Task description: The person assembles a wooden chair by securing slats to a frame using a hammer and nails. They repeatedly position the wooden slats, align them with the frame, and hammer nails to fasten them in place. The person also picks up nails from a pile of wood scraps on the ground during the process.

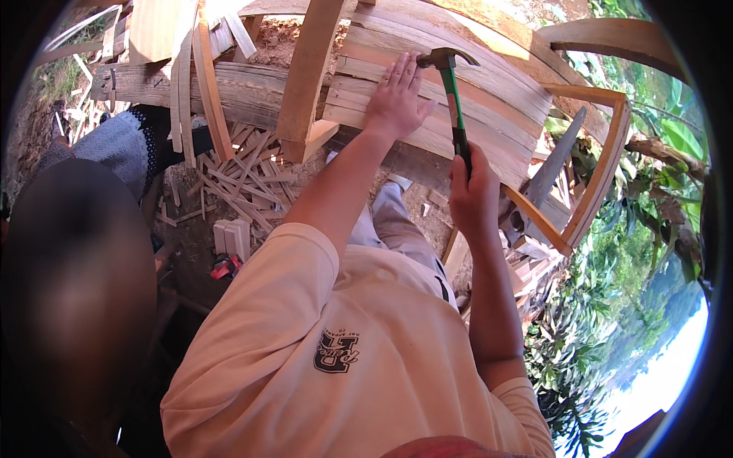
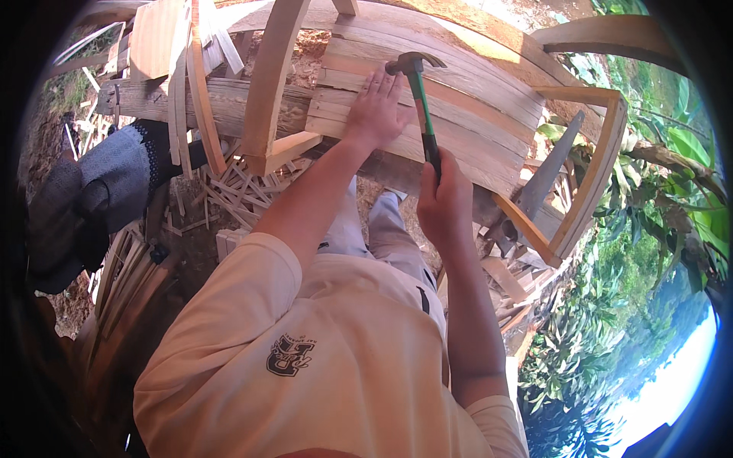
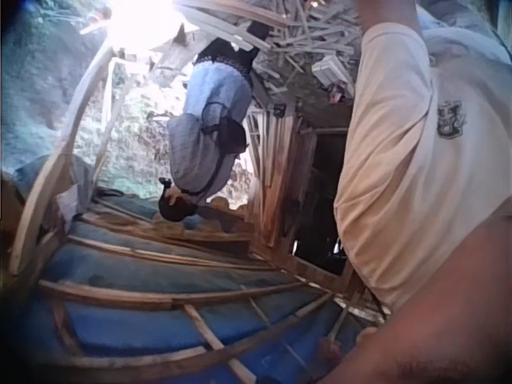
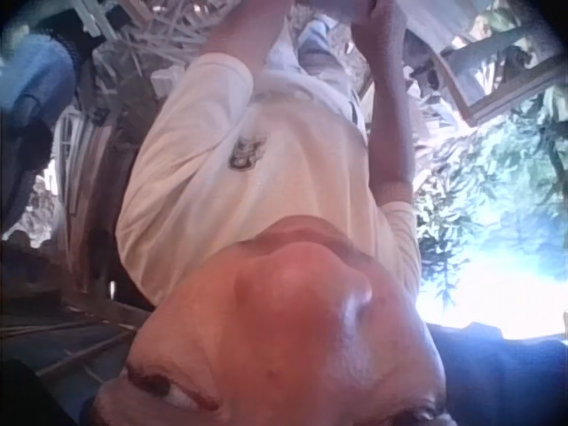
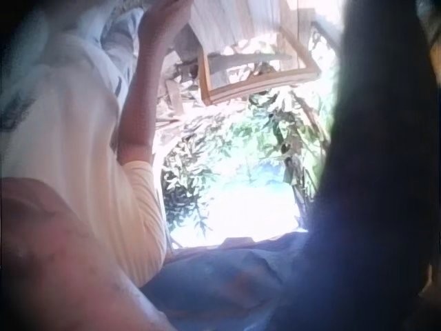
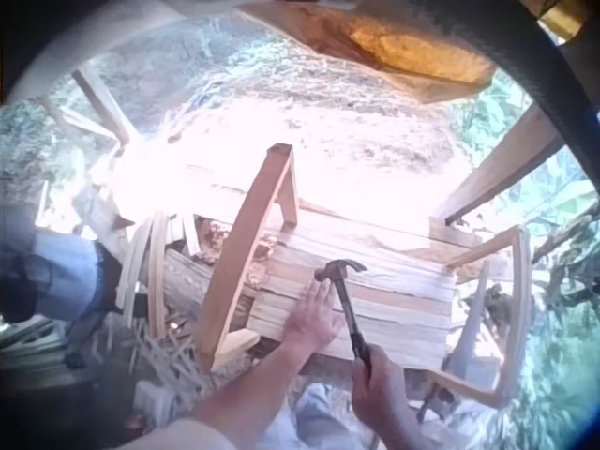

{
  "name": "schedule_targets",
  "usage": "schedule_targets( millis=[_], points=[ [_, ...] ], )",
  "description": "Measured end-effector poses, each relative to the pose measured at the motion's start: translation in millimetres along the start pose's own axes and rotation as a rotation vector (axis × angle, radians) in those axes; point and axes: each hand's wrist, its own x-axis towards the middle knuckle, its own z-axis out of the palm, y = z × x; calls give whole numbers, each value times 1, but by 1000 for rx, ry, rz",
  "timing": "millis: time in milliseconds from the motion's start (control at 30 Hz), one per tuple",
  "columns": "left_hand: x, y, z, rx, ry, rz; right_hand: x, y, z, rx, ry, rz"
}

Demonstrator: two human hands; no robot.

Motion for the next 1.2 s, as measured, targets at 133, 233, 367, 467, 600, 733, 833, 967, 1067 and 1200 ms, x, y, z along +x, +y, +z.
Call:
schedule_targets(
  millis=[133, 233, 367, 467, 600, 733, 833, 967, 1067, 1200],
  points=[
    [4, 6, -2, -23, -53, 1, 52, -3, 49, -119, -80, -122],
    [4, -1, 6, 96, -13, 34, 77, -12, 67, -131, -110, -163],
    [5, 3, 7, 146, -20, 31, 84, -25, 73, -137, -83, -190],
    [4, 3, 7, 74, -15, 11, 87, -20, 73, -205, -159, -157],
    [6, 5, 7, 292, -94, -12, 89, -41, 58, -146, -89, -150],
    [6, 4, 4, 48, -67, 2, 89, -29, 73, -185, -40, -248],
    [7, 3, 5, -9, -36, 12, 94, -23, 70, -288, -220, -133],
    [0, 5, 4, 181, -139, -31, 91, -55, 52, -120, -72, -217],
    [6, 4, 1, 73, -56, 18, 88, -29, 69, -173, -116, -179],
    [3, 2, 3, -60, -26, 10, 86, -21, 71, -228, -218, -122]
  ],
)
